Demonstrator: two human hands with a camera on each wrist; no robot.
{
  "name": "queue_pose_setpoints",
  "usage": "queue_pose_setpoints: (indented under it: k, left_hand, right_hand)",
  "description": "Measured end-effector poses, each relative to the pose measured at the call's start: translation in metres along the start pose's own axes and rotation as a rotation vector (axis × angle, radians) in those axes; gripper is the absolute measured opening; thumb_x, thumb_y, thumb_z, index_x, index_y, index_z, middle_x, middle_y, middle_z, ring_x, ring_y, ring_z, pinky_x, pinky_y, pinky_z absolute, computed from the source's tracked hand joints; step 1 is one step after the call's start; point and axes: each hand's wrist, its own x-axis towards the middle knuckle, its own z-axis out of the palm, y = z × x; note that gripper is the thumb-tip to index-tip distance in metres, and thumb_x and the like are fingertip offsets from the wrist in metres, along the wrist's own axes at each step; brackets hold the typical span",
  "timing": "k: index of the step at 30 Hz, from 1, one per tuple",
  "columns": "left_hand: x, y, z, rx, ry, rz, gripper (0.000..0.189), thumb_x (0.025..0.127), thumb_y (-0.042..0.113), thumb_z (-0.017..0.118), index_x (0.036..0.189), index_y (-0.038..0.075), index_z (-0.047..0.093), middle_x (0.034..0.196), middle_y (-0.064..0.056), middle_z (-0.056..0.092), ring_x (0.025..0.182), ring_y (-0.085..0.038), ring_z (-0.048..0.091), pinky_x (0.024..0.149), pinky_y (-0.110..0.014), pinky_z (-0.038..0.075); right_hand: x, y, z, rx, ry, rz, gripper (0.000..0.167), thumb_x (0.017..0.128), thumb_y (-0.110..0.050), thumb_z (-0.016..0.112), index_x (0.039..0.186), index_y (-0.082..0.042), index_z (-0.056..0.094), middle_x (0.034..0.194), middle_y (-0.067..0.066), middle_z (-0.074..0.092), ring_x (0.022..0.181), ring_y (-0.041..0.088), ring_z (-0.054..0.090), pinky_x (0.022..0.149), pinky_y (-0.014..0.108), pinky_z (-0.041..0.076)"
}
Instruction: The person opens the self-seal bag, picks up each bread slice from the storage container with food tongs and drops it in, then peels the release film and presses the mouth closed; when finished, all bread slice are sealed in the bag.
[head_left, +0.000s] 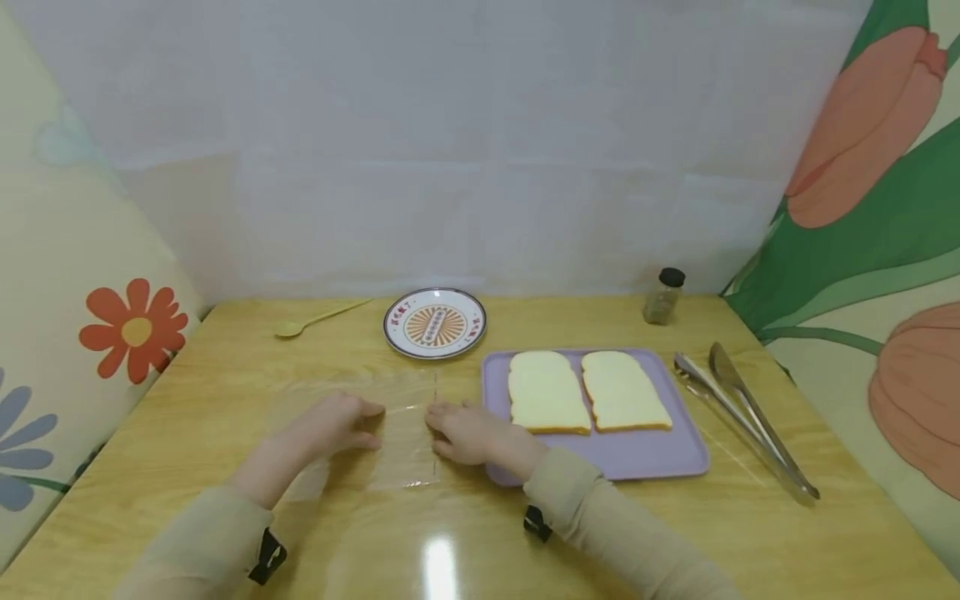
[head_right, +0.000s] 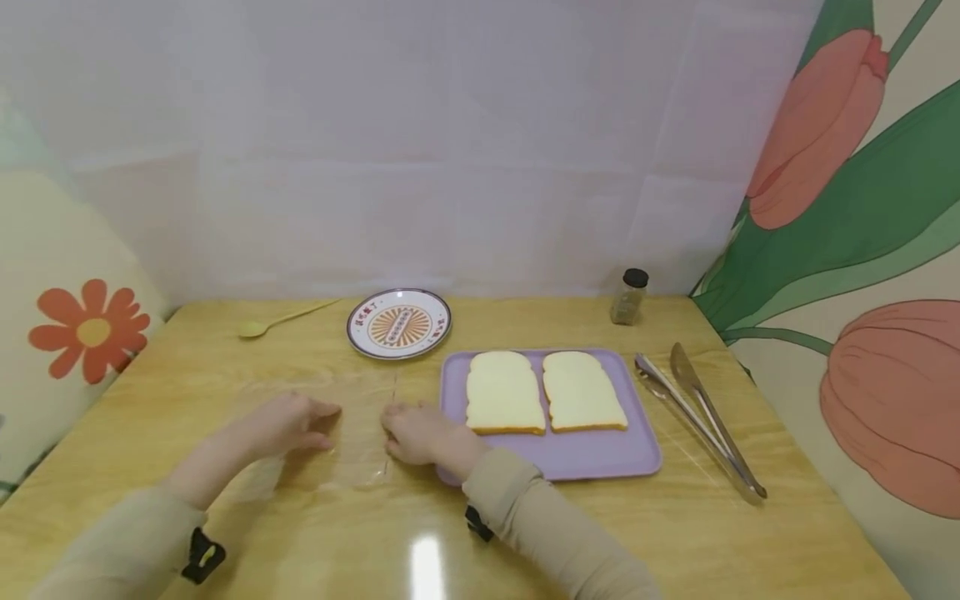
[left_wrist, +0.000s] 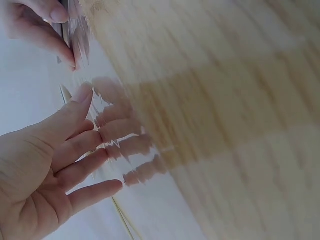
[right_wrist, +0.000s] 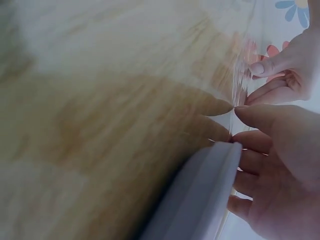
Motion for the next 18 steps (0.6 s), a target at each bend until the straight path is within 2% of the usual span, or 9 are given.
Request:
queue_pose_setpoints:
  k: [5,12,14,18]
  left_hand:
    - [0.002,0.000,-0.003,0.004,0.013,0.048,0.015,0.076,0.020,0.075,0.080,0.009,0.066,0.062,0.007,0.053,0.058,-0.003,0.040,0.054,-0.023,0.042]
    - [0.000,0.004,-0.004,0.038,0.022,0.108,0.012,0.075,0.014,0.075,0.070,0.014,0.064,0.059,0.010,0.056,0.054,0.001,0.041,0.052,-0.020,0.042]
    - [-0.001,0.008,-0.005,0.042,0.010,0.096,0.013,0.076,0.012,0.074,0.068,0.015,0.064,0.061,0.009,0.060,0.055,0.000,0.047,0.053,-0.020,0.046]
    - [-0.003,0.015,-0.004,0.056,0.010,0.048,0.004,0.079,0.008,0.071,0.077,0.012,0.072,0.074,0.001,0.071,0.064,-0.010,0.063,0.062,-0.027,0.055]
  right_hand:
    - [-0.001,0.001,-0.003,-0.025,0.008,-0.015,0.042,0.096,-0.026,0.051,0.135,-0.009,0.049,0.147,0.007,0.042,0.137,0.019,0.037,0.113,0.045,0.033]
    - [0.000,-0.001,-0.007,-0.070,0.011,-0.026,0.040,0.095,-0.026,0.053,0.133,-0.014,0.051,0.143,0.005,0.047,0.134,0.019,0.043,0.109,0.044,0.038]
    - [0.000,-0.001,-0.006,-0.071,0.016,-0.033,0.038,0.095,-0.025,0.053,0.132,-0.014,0.053,0.141,0.005,0.048,0.134,0.019,0.043,0.109,0.045,0.038]
    - [0.001,-0.001,-0.004,-0.062,0.016,-0.038,0.037,0.095,-0.025,0.053,0.131,-0.015,0.053,0.142,0.006,0.048,0.134,0.020,0.043,0.109,0.044,0.037]
